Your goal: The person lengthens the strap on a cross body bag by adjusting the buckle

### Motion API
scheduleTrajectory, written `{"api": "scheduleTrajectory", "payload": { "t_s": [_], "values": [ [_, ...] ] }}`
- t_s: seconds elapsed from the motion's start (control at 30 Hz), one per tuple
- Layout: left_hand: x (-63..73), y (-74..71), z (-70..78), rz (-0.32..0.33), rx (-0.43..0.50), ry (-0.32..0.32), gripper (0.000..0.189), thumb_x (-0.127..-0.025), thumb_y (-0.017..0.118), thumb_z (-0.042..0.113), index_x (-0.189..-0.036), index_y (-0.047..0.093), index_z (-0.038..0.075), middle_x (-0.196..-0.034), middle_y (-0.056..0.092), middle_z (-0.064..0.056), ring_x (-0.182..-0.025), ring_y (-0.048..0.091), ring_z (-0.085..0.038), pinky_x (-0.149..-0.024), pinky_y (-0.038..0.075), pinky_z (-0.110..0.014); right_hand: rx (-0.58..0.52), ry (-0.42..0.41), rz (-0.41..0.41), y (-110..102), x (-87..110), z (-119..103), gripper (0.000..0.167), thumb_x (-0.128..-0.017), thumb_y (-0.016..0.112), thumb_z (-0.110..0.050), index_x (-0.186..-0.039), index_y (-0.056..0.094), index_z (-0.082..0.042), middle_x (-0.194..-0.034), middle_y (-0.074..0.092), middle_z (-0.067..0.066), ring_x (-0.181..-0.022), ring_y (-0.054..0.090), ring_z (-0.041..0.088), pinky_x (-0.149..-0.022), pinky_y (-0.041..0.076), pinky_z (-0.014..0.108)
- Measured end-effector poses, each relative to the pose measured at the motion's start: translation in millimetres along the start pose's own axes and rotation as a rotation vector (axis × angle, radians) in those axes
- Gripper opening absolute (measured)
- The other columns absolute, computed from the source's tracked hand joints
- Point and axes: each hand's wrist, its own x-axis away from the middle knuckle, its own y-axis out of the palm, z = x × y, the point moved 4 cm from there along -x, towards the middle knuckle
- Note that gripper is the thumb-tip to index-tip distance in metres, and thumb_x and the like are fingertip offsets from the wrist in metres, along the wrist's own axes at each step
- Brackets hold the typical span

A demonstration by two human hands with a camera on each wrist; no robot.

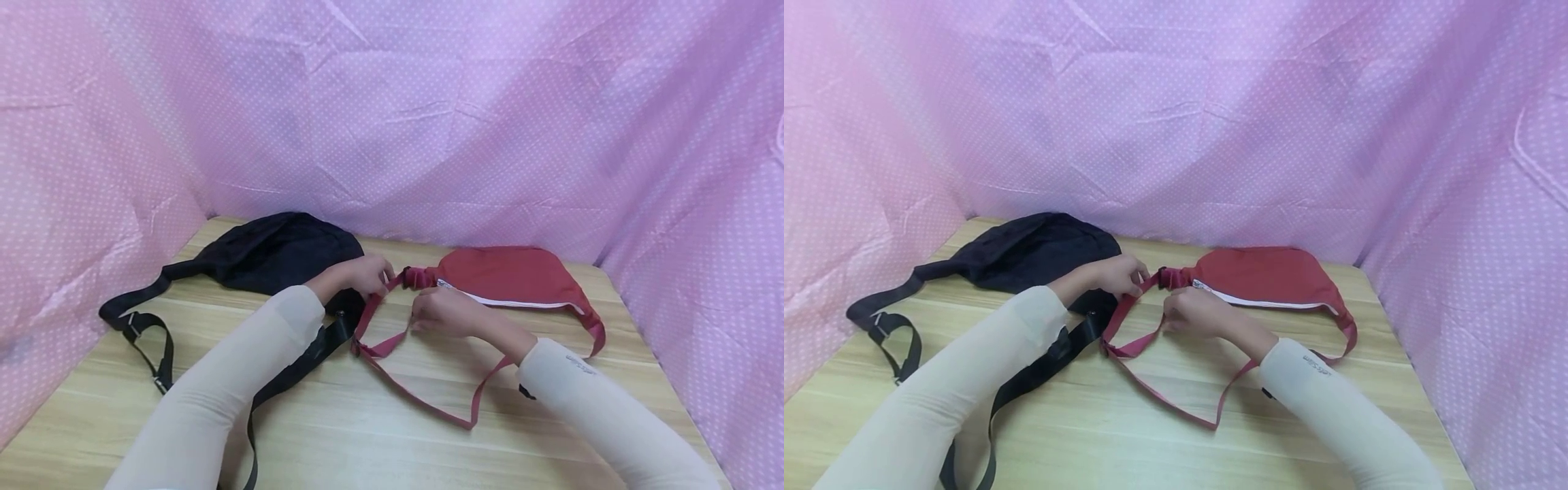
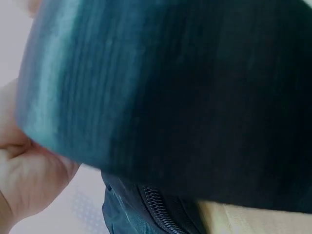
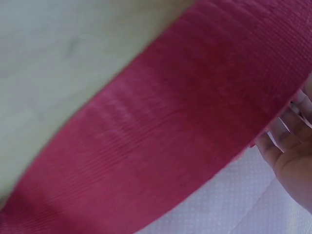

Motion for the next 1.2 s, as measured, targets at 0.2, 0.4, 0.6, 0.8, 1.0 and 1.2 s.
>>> {"api": "scheduleTrajectory", "payload": {
  "t_s": [0.2, 0.4, 0.6, 0.8, 1.0, 1.2],
  "values": [
    [4.9, 7.3, 4.2, -0.120, 0.117, -0.013, 0.027, -0.097, 0.067, 0.005, -0.123, 0.063, -0.002, -0.099, 0.066, -0.010, -0.081, 0.062, -0.018, -0.069, 0.063, -0.036, -0.001, -0.020, -0.025, 2.7, -13.5, -4.9, 0.017, -0.092, 0.079, -0.020, -0.101, 0.072, -0.007, -0.100, 0.067, 0.002, -0.094, 0.065, 0.015, -0.084, 0.056, 0.031],
    [10.0, 10.5, 11.7, -0.218, 0.209, -0.043, 0.021, -0.099, 0.064, 0.007, -0.118, 0.065, -0.001, -0.094, 0.063, -0.010, -0.083, 0.061, -0.019, -0.074, 0.062, -0.037, 0.017, -0.005, -0.065, 6.7, -15.3, 1.1, 0.027, -0.092, 0.079, -0.021, -0.113, 0.071, -0.005, -0.111, 0.066, 0.005, -0.104, 0.065, 0.020, -0.093, 0.055, 0.036],
    [11.4, 11.1, 11.2, -0.203, 0.222, -0.083, 0.037, -0.095, 0.074, 0.020, -0.124, 0.064, 0.000, -0.098, 0.064, -0.011, -0.086, 0.061, -0.021, -0.074, 0.063, -0.040, -0.001, -0.043, -0.031, 3.9, -14.1, 8.5, 0.027, -0.094, 0.073, -0.008, -0.120, 0.070, -0.004, -0.120, 0.068, 0.008, -0.116, 0.063, 0.021, -0.102, 0.051, 0.036],
    [9.7, 14.9, 14.4, -0.112, 0.081, -0.084, 0.029, -0.090, 0.079, 0.022, -0.108, 0.070, 0.002, -0.095, 0.066, -0.009, -0.085, 0.068, -0.020, -0.067, 0.063, -0.037, -0.021, -0.003, 0.079, -6.6, -15.8, 17.0, 0.022, -0.091, 0.068, 0.008, -0.107, 0.074, -0.005, -0.105, 0.072, 0.005, -0.103, 0.067, 0.020, -0.090, 0.056, 0.036],
    [8.9, 19.0, 22.1, -0.018, -0.084, -0.069, 0.007, -0.084, 0.074, 0.000, -0.085, 0.069, 0.004, -0.081, 0.064, -0.006, -0.068, 0.065, -0.017, -0.056, 0.060, -0.031, 0.022, 0.210, 0.143, -16.3, -23.6, 35.3, 0.024, -0.088, 0.074, 0.003, -0.110, 0.068, -0.005, -0.101, 0.067, 0.007, -0.086, 0.061, 0.020, -0.077, 0.054, 0.038],
    [10.3, 25.1, 26.6, -0.003, -0.120, -0.037, 0.020, -0.089, 0.079, 0.021, -0.091, 0.067, 0.006, -0.083, 0.063, -0.004, -0.071, 0.062, -0.016, -0.057, 0.057, -0.029, 0.033, 0.283, 0.115, -24.1, -34.7, 48.5, 0.048, -0.089, 0.079, -0.007, -0.134, 0.063, -0.005, -0.128, 0.059, 0.017, -0.106, 0.063, 0.031, -0.089, 0.055, 0.048]
  ]
}}
